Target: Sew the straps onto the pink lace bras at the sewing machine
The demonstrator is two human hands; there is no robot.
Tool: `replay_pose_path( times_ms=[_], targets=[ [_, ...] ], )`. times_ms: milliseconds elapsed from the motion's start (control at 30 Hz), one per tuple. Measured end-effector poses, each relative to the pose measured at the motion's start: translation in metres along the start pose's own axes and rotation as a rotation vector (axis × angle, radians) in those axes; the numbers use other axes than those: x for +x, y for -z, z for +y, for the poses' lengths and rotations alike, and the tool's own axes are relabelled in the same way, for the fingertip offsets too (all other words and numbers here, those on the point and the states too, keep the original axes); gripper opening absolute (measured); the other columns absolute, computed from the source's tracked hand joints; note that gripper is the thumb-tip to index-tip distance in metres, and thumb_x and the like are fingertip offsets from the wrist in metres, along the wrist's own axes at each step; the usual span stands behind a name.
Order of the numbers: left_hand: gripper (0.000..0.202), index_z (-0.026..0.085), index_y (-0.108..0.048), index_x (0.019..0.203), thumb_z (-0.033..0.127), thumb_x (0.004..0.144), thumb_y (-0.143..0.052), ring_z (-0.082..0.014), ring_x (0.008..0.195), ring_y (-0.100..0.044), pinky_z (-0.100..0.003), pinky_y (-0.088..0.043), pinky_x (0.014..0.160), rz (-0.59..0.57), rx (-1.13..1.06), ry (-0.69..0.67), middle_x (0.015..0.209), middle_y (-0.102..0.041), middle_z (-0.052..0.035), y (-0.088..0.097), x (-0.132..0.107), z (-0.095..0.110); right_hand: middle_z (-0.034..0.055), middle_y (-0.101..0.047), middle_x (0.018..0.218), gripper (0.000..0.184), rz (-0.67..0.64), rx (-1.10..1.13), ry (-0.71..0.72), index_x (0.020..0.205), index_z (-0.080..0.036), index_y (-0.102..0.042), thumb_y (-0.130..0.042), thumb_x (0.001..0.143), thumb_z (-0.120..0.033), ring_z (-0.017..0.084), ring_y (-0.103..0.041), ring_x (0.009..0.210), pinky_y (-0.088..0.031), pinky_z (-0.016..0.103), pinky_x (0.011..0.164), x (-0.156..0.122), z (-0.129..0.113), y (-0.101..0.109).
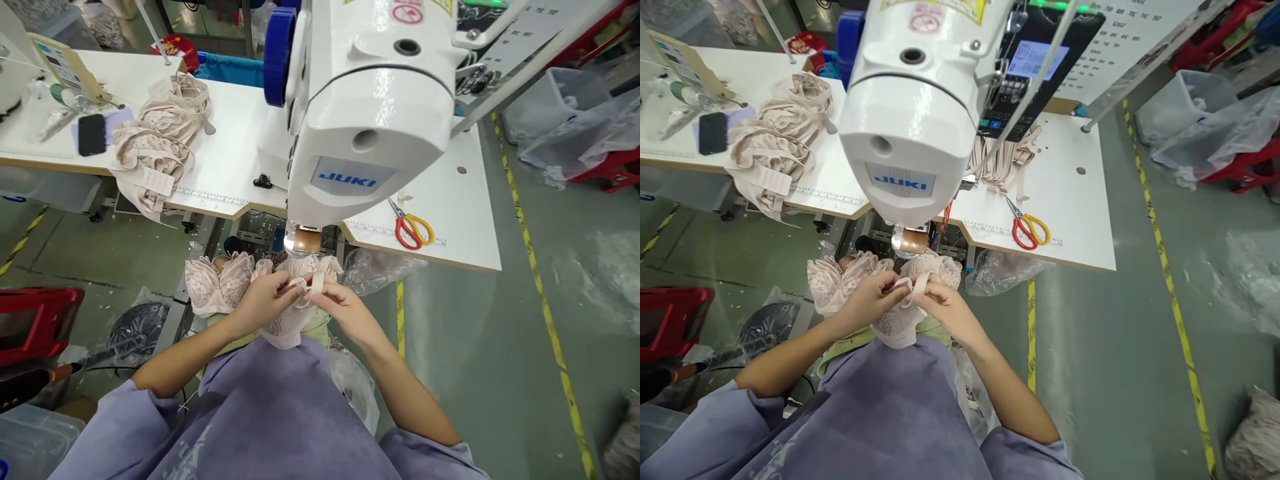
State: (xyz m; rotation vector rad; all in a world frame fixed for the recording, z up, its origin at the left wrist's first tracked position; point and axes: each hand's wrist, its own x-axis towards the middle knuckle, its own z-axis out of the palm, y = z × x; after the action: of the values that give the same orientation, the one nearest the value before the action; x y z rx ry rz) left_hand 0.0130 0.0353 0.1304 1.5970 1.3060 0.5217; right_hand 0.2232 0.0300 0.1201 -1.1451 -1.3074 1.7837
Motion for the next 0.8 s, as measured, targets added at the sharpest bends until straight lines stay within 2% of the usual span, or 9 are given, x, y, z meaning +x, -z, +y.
replay_pose_path(
  times_ms=[67, 233, 333, 400, 433, 533, 600, 700, 800],
  targets=[
    [0.034, 0.019, -0.043, 0.071, 0.04, 0.096, -0.053, -0.011, 0.059, -0.037, -0.026, -0.024, 0.055, 0.016, 0.057, -0.013, 0.063, -0.041, 0.0047, -0.003, 0.0, 0.002, 0.0048, -0.065, 0.125, 0.023, 0.005, -0.12, 0.061, 0.101, -0.03, -0.079, -0.064, 0.093, -0.046, 0.024, -0.06, 0.119, -0.048, 0.038, 0.101, 0.0, -0.006, -0.01],
    [0.025, 0.02, -0.043, 0.069, 0.025, 0.09, -0.055, -0.012, 0.061, -0.043, -0.025, -0.029, 0.056, 0.026, 0.059, -0.067, 0.064, -0.045, 0.0036, 0.001, -0.001, 0.004, 0.0047, -0.073, 0.106, 0.021, 0.162, -0.32, 0.235, 0.1, -0.032, -0.08, -0.062, 0.095, -0.043, 0.024, -0.066, 0.103, -0.052, 0.038, 0.09, 0.003, -0.009, -0.022],
    [0.021, 0.018, -0.051, 0.073, 0.029, 0.09, -0.06, -0.0176, 0.086, -0.056, -0.026, -0.042, 0.07, -0.01, -0.021, -0.228, 0.091, -0.059, -0.0045, 0.006, -0.001, 0.0, 0.0037, -0.075, 0.102, 0.018, 0.153, -0.31, 0.301, 0.096, -0.033, -0.081, -0.065, 0.094, -0.04, 0.024, -0.067, 0.099, -0.053, 0.038, 0.086, 0.004, -0.005, -0.019],
    [0.02, 0.018, -0.055, 0.081, 0.034, 0.092, -0.061, -0.021, 0.1, -0.058, -0.028, -0.046, 0.077, -0.026, -0.096, -0.294, 0.111, -0.061, -0.0094, 0.002, -0.001, -0.005, 0.0036, -0.074, 0.098, 0.017, 0.159, -0.213, 0.279, 0.092, -0.032, -0.081, -0.067, 0.091, -0.042, 0.023, -0.067, 0.095, -0.054, 0.037, 0.083, 0.007, -0.003, -0.016],
    [0.021, 0.018, -0.057, 0.085, 0.037, 0.094, -0.059, -0.0204, 0.098, -0.059, -0.028, -0.047, 0.075, -0.018, -0.128, -0.282, 0.111, -0.062, -0.0097, -0.003, -0.001, -0.008, 0.0036, -0.074, 0.096, 0.018, 0.171, -0.144, 0.255, 0.091, -0.032, -0.081, -0.068, 0.09, -0.044, 0.023, -0.067, 0.093, -0.054, 0.036, 0.081, 0.009, -0.002, -0.013],
    [0.027, 0.018, -0.057, 0.101, 0.044, 0.099, -0.051, -0.0144, 0.07, -0.057, -0.024, -0.043, 0.06, 0.082, -0.172, -0.186, 0.086, -0.063, -0.0042, -0.019, 0.0, -0.017, 0.0031, -0.073, 0.095, 0.022, 0.214, 0.02, 0.173, 0.09, -0.029, -0.081, -0.07, 0.088, -0.048, 0.021, -0.066, 0.089, -0.054, 0.033, 0.077, 0.02, -0.006, -0.005],
    [0.031, 0.017, -0.056, 0.118, 0.041, 0.1, -0.048, -0.0131, 0.061, -0.055, -0.024, -0.042, 0.058, 0.138, -0.106, -0.227, 0.078, -0.063, -0.0016, -0.022, 0.003, -0.019, 0.0027, -0.072, 0.093, 0.026, 0.225, 0.062, 0.104, 0.094, -0.027, -0.08, -0.071, 0.087, -0.05, 0.019, -0.065, 0.084, -0.054, 0.031, 0.075, 0.028, -0.012, 0.003],
    [0.035, 0.018, -0.059, 0.131, 0.031, 0.101, -0.046, -0.0127, 0.059, -0.056, -0.025, -0.043, 0.06, 0.132, 0.103, -0.416, 0.074, -0.067, -0.0007, -0.011, 0.014, -0.011, 0.0012, -0.067, 0.079, 0.036, 0.263, 0.129, 0.041, 0.097, -0.024, -0.079, -0.072, 0.083, -0.056, 0.014, -0.06, 0.069, -0.054, 0.028, 0.066, 0.044, -0.02, 0.019],
    [0.035, 0.02, -0.068, 0.127, 0.026, 0.101, -0.045, -0.0108, 0.055, -0.054, -0.023, -0.042, 0.058, 0.134, 0.187, -0.403, 0.072, -0.07, -0.0003, 0.01, 0.027, 0.002, -0.0017, -0.06, 0.068, 0.036, 0.318, 0.14, 0.07, 0.09, -0.022, -0.076, -0.075, 0.079, -0.057, 0.011, -0.055, 0.06, -0.052, 0.025, 0.06, 0.064, -0.023, 0.036]
  ],
)
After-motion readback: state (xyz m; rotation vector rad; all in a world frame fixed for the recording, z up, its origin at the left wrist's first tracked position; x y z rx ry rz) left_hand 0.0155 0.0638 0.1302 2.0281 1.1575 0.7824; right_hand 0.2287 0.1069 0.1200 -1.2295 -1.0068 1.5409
